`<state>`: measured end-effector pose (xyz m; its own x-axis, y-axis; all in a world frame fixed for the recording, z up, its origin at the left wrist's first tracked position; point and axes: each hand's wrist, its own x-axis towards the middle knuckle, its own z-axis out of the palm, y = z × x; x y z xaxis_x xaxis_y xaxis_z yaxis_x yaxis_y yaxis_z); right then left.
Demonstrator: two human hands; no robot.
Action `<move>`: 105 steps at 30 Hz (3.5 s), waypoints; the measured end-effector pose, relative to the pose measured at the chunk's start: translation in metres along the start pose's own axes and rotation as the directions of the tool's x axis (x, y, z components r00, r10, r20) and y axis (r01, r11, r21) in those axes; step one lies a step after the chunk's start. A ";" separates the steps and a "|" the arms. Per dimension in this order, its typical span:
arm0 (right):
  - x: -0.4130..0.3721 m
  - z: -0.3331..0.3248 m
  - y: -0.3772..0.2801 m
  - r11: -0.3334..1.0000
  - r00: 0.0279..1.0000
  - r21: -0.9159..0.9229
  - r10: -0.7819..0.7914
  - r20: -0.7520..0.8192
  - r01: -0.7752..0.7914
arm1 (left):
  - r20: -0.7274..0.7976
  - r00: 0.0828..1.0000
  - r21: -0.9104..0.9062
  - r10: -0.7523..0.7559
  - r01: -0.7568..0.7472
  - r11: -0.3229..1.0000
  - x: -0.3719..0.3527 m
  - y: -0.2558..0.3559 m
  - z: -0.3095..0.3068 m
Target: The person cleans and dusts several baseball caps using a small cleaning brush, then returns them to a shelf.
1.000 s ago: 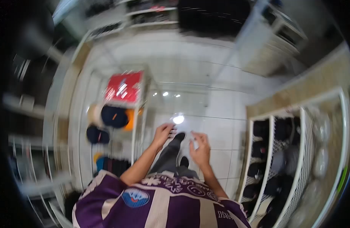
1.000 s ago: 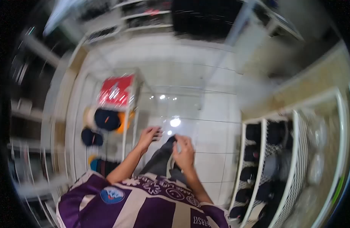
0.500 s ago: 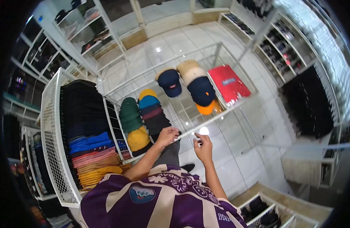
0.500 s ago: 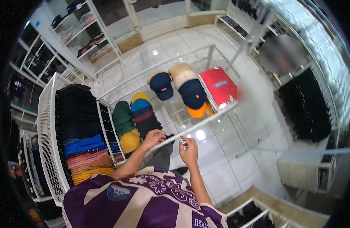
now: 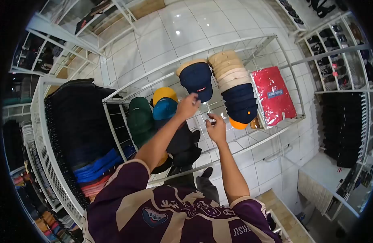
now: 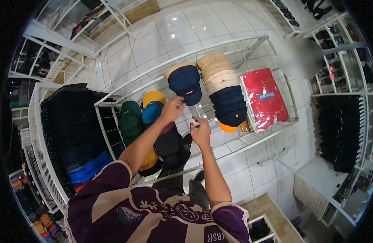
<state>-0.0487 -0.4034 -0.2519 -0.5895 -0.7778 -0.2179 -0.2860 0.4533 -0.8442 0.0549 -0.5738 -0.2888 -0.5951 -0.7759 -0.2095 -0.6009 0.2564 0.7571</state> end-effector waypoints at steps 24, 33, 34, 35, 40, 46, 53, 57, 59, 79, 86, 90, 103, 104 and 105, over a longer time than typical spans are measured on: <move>-0.053 -0.042 0.028 0.033 0.785 0.902 0.507 0.356 -0.431 | 0.442 0.897 -0.785 0.009 0.382 0.488 -0.138 0.113 0.030; -0.197 -0.193 -0.007 0.113 0.886 0.994 0.461 -0.045 -0.008 | 0.604 0.630 -0.759 0.489 0.642 0.109 -0.220 0.142 0.027; -0.224 -0.217 -0.005 0.227 0.874 0.973 0.467 -0.136 0.030 | 0.649 0.678 -0.760 0.346 0.602 0.245 -0.229 0.180 0.015; -0.252 -0.238 -0.005 0.232 0.857 0.968 0.475 -0.201 0.099 | 0.703 0.612 -0.710 0.362 0.635 0.305 -0.239 0.222 0.000; -0.419 -0.309 -0.027 0.591 0.692 0.791 0.506 -0.514 0.156 | 0.820 0.381 -0.539 0.426 0.264 0.800 -0.325 0.315 0.070; -0.614 -0.318 0.027 0.815 0.248 0.553 0.507 -0.825 0.174 | 0.916 -0.013 -0.372 0.401 0.351 0.859 -0.474 0.399 0.185; -0.776 -0.359 -0.058 0.821 -0.222 0.106 -0.026 -0.975 -0.561 | 0.797 -0.326 -0.381 0.509 0.381 0.842 -0.625 0.488 0.231; -0.853 -0.416 -0.104 0.533 -0.257 -0.040 -0.472 -0.843 -0.845 | 0.775 -0.346 -0.404 0.529 0.371 0.836 -0.684 0.536 0.220; -0.891 -0.449 -0.112 0.231 -0.181 0.040 -0.630 -0.755 -0.972 | 0.740 -0.402 -0.401 0.539 0.379 0.834 -0.700 0.546 0.219; -0.772 -0.393 -0.109 0.831 0.185 -0.349 -0.297 -0.937 -0.433 | 0.861 -0.109 -0.428 0.497 0.374 0.823 -0.643 0.530 0.181; -0.725 -0.404 -0.056 0.821 -0.065 -0.239 -0.317 -0.946 -0.518 | 0.772 -0.067 -0.616 0.633 0.172 0.769 -0.606 0.500 0.170; -0.689 -0.372 -0.074 0.806 0.362 -0.502 -0.388 -0.848 -0.313 | 0.792 0.088 -0.603 0.604 0.268 0.752 -0.595 0.485 0.171; -0.668 -0.351 -0.050 0.886 0.111 -0.335 -0.316 -0.942 -0.321 | 0.738 0.108 -0.671 0.666 0.011 0.741 -0.568 0.457 0.150; -0.671 -0.357 -0.039 0.891 -0.030 -0.241 -0.273 -0.962 -0.386 | 0.754 0.080 -0.653 0.652 -0.014 0.757 -0.569 0.456 0.148; -0.671 -0.352 -0.040 0.891 -0.033 -0.235 -0.268 -0.963 -0.389 | 0.768 0.051 -0.637 0.638 -0.040 0.770 -0.571 0.457 0.145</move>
<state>0.0923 0.2531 0.1007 -0.6317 0.3232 0.7046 -0.2030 0.8082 -0.5528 0.0430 0.0698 0.0868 -0.8239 0.5667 -0.0026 -0.0989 -0.1393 0.9853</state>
